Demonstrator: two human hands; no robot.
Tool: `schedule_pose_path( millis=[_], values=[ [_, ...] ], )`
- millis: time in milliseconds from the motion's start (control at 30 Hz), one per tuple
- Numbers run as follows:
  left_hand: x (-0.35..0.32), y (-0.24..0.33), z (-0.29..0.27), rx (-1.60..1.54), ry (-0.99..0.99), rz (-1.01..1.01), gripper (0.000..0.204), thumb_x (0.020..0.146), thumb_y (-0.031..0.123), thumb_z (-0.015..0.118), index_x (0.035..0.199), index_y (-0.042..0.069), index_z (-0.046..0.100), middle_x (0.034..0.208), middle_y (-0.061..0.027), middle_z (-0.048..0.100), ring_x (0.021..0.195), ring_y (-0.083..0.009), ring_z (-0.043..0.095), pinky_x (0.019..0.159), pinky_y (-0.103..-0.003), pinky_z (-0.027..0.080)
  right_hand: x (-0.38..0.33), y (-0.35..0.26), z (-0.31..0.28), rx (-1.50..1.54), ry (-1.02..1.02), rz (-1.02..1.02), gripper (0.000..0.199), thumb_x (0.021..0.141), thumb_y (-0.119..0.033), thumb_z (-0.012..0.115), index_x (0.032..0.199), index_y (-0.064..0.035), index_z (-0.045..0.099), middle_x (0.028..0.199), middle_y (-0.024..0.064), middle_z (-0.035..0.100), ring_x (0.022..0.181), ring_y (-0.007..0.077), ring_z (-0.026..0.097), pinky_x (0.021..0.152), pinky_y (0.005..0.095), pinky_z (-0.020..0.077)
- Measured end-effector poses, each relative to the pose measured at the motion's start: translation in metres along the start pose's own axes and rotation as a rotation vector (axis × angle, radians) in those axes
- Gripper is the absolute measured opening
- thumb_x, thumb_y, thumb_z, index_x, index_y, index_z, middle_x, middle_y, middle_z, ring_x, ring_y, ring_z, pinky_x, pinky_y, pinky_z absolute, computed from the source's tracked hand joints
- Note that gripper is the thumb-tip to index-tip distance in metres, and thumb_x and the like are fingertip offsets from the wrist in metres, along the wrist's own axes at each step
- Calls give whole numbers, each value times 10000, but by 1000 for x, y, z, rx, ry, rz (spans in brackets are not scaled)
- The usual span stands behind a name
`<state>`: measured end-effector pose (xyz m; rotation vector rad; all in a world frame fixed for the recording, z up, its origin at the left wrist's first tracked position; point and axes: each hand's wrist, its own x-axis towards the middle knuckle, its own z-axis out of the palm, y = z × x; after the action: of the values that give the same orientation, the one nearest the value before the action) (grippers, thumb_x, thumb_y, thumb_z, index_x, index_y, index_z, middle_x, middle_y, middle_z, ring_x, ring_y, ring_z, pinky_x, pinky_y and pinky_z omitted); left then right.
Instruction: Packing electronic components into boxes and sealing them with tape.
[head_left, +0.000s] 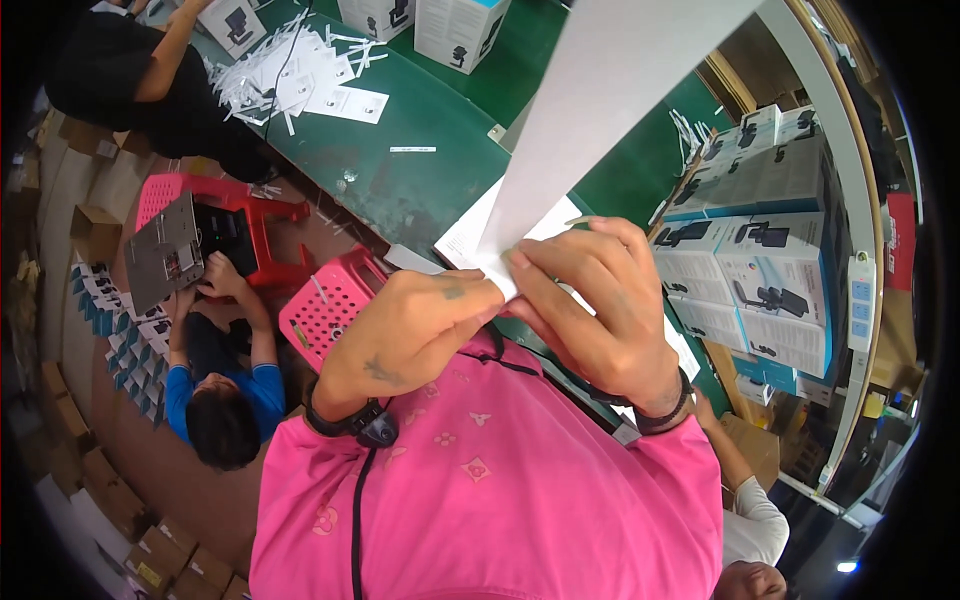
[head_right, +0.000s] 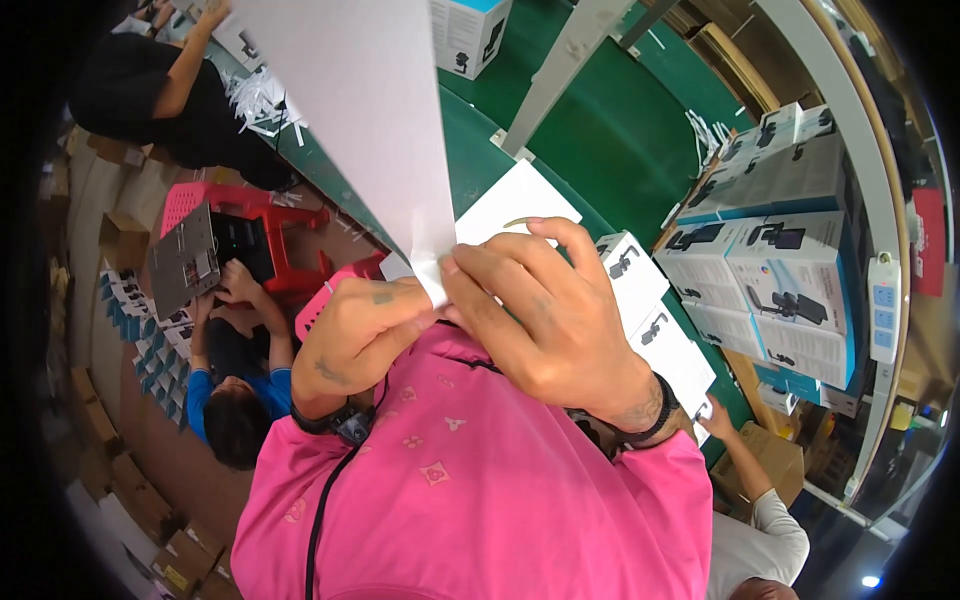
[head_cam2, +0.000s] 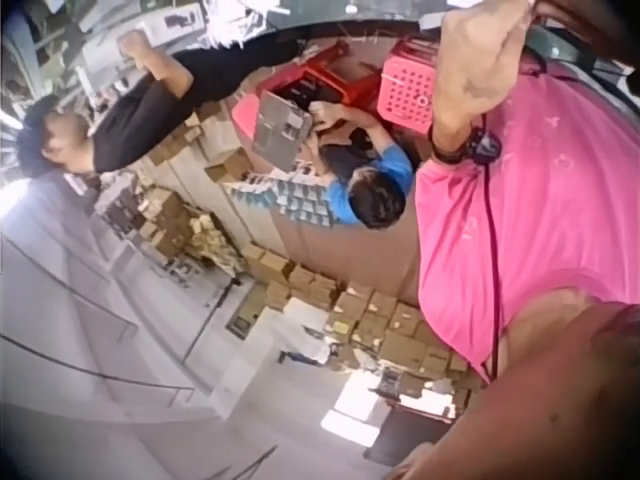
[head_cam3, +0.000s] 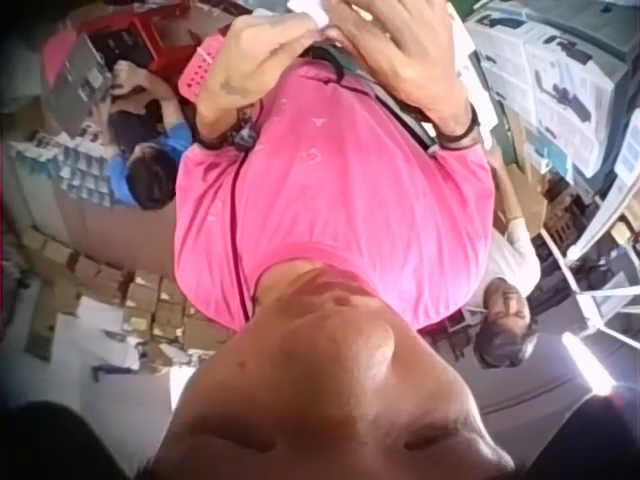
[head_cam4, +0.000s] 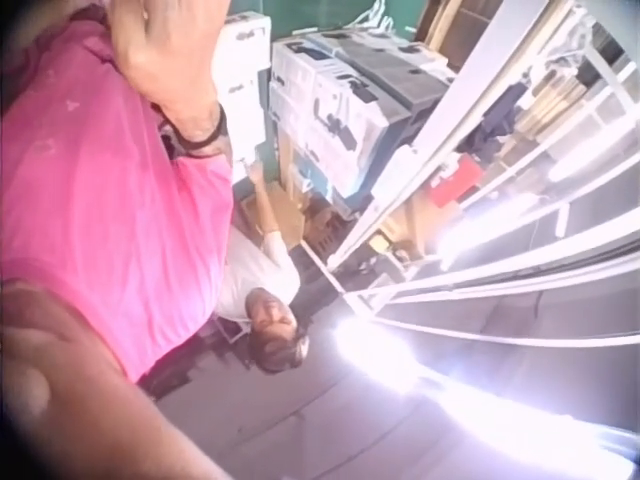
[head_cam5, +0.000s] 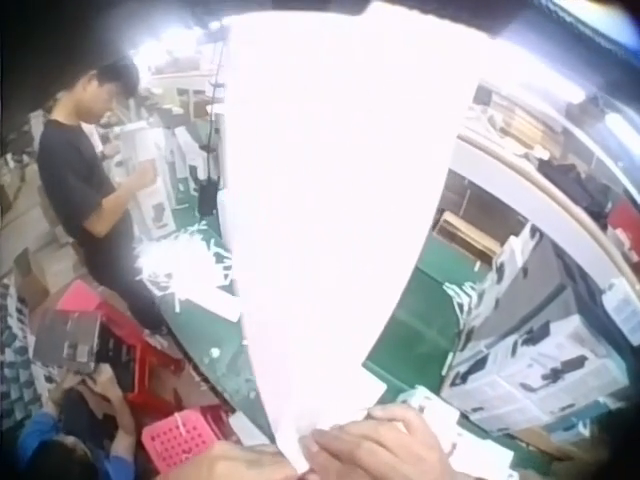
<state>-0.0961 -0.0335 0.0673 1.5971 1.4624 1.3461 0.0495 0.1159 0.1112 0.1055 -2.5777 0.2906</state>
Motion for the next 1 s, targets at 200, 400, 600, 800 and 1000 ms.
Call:
schedule_pose_path(
  millis=[200, 400, 600, 800, 1000],
  values=[
    [4, 1, -8, 173, -87, 124, 192, 818, -17, 565, 1003, -18, 614, 861, -167, 637, 823, -354, 640, 891, -434, 511, 8, 5, -16, 79, -104, -29, 299, 637, -70, 771, 927, -29, 709, 951, 50, 666, 862, 209, 614, 828, 435, 443],
    [1, -7, 2, 111, -72, 197, 322, 751, -25, 572, 1072, -6, 597, 874, -144, 657, 832, -340, 652, 988, -455, 472, 7, 3, -25, 125, -168, -17, 275, 649, -76, 756, 922, -58, 720, 929, 35, 680, 865, 204, 617, 862, 433, 428],
    [1, -11, 3, 35, 61, 184, 305, 813, -14, 560, 1115, -15, 604, 885, -168, 659, 801, -329, 659, 864, -393, 524, -10, 17, -19, 311, 225, 153, 109, 791, 6, 633, 894, 30, 661, 880, 152, 671, 785, 274, 621, 806, 454, 477],
    [-8, -18, -5, -192, 131, -210, 224, 920, 17, 500, 1087, -41, 637, 955, -145, 701, 774, -217, 681, 684, -279, 515, -10, 23, -5, 130, 444, 108, 165, 781, 76, 649, 942, 41, 640, 919, 189, 668, 766, 311, 644, 688, 394, 510],
    [-22, -36, 0, -498, 395, -356, 292, 955, 79, 510, 1195, -66, 594, 1018, -108, 708, 701, -31, 500, 667, -203, 443, -84, 128, 84, -208, 141, 605, 160, 904, -70, 596, 1019, 19, 663, 995, 193, 683, 922, 350, 662, 824, 387, 515]
  ],
)
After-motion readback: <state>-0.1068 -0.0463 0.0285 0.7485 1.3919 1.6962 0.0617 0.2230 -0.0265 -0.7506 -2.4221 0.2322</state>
